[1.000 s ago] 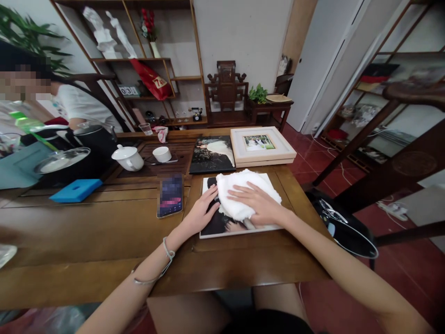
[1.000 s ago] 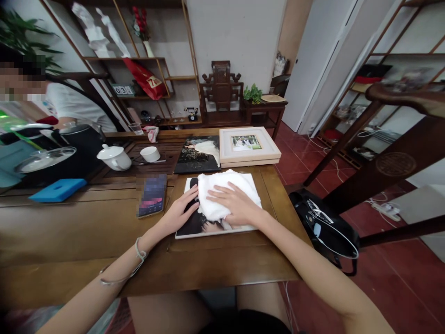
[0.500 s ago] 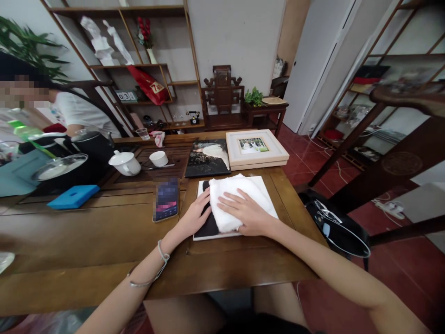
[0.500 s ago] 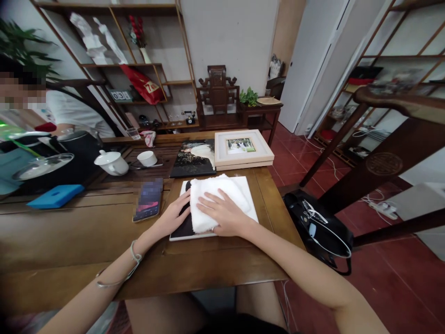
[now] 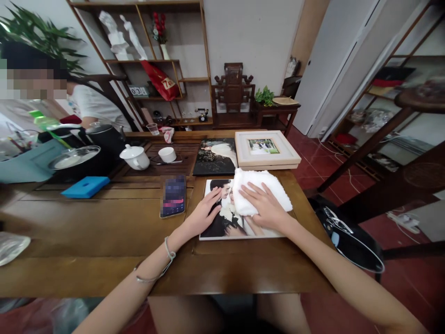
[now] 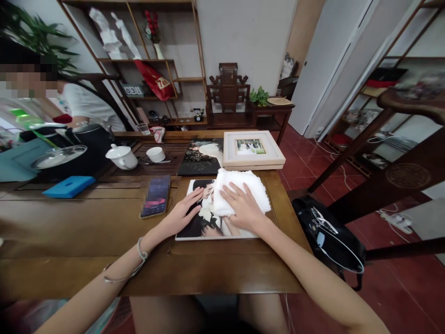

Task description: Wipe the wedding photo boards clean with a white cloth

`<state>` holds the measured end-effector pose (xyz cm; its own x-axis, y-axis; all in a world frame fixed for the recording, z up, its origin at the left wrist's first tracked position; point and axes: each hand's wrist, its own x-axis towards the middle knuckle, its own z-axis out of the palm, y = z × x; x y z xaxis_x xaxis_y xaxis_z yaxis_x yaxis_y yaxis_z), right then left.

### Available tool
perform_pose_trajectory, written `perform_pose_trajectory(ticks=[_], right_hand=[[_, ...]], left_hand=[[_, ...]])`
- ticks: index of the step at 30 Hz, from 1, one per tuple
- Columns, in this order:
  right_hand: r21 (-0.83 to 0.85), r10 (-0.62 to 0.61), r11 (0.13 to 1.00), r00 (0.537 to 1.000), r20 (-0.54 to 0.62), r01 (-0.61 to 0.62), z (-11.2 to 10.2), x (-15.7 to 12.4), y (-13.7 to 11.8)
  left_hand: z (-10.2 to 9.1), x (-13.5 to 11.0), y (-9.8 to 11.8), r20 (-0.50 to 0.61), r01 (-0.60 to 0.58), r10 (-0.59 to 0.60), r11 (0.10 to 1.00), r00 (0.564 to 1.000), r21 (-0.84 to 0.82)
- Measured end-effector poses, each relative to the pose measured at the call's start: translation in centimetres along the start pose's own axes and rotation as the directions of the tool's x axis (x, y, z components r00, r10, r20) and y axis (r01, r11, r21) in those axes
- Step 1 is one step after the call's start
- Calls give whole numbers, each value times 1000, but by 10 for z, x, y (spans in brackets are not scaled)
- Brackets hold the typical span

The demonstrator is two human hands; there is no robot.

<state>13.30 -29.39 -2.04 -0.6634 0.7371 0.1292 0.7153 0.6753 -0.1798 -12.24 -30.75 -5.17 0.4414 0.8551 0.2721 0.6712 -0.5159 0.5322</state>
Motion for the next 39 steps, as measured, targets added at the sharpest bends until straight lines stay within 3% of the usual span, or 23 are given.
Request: perform_pose_trajectory(ticks=[5,8,12,17,25,39], right_hand=[[75,-233,971,969,84,227,-5,-8,-25],[166,-305,944,944,122,284,-14,-10,-20],[239,-222,953,967,127,187,-25,-10,8],[204,-100,975,994,47,89,-22,-9,33],[165,-106,980,993,-47,112,-11,-1,36],[168,-109,978,990,-92,123,-8,1,37]], left_hand=[[-1,1,-1,-5,-13,13,1000,1000,18],[-1,0,-2,-17,-26,26,1000,1000,15],[0,0,-3,-22,-8,8,1000,1000,9],[2,-1,-3,0,22,-22,1000,1000,3],[0,1,-3,5,3,-3,1000,1000,8],[0,0,-2,8,9,-9,1000,1000,4]])
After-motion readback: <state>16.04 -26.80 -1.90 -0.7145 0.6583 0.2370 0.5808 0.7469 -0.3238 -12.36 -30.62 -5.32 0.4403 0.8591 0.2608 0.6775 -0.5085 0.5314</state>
